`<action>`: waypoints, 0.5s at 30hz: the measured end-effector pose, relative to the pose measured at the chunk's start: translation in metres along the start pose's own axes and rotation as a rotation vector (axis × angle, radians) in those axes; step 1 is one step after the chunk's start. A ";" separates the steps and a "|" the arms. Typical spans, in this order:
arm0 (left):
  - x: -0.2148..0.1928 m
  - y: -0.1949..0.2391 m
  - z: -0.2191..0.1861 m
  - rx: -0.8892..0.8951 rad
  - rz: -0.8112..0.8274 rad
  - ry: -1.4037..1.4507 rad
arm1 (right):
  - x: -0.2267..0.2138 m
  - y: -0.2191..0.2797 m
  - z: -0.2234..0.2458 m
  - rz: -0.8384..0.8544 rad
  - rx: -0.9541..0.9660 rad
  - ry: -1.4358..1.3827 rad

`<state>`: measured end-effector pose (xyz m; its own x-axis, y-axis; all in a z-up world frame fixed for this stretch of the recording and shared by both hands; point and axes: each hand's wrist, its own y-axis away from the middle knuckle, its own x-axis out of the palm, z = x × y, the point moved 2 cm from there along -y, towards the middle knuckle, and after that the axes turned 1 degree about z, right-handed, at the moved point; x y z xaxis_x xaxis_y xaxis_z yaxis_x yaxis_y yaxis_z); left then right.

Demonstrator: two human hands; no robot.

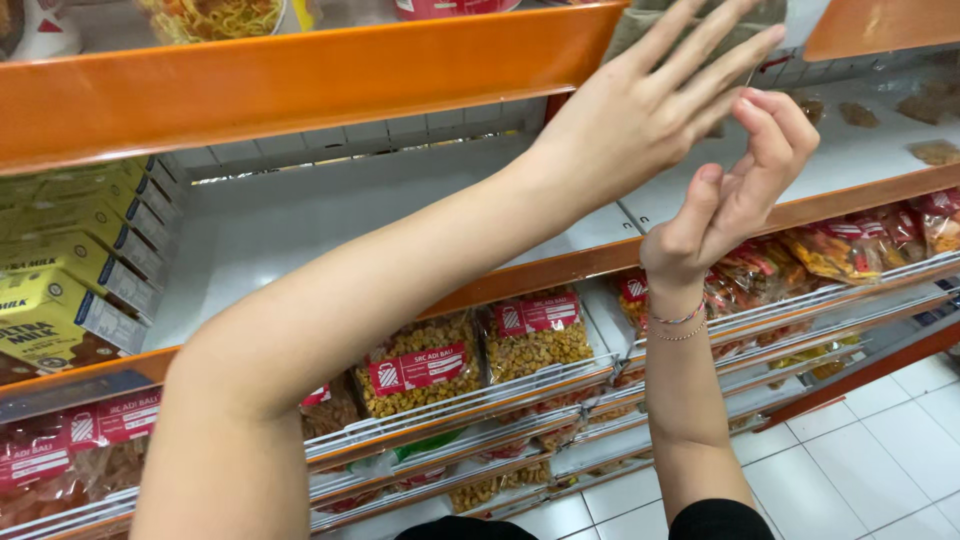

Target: The person sprays a cleaning solution onto a shelf in a grocery store aisle and wipes it down with a cloth. They then use a barcode scanner to scan several milk cartons and yogurt drink boxes from a cardboard box and place them onto the shelf.

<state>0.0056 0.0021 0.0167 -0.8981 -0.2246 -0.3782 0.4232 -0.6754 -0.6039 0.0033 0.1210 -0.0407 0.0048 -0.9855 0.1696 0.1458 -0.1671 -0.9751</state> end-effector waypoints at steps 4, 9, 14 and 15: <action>-0.065 0.067 0.028 -0.001 0.101 -0.094 | 0.010 0.001 0.000 0.031 -0.011 0.064; -0.151 0.149 0.062 -0.090 0.261 -0.381 | 0.022 -0.004 -0.001 0.097 -0.064 0.101; -0.180 0.195 0.091 -0.269 0.204 -0.552 | 0.026 -0.012 -0.002 0.117 -0.110 0.127; -0.180 0.196 0.091 -0.286 0.205 -0.542 | 0.027 -0.013 -0.001 0.111 -0.117 0.126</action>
<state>0.2392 -0.1539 0.0299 -0.6975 -0.7022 -0.1429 0.5404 -0.3845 -0.7484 0.0003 0.0968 -0.0237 -0.1102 -0.9927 0.0482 0.0354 -0.0524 -0.9980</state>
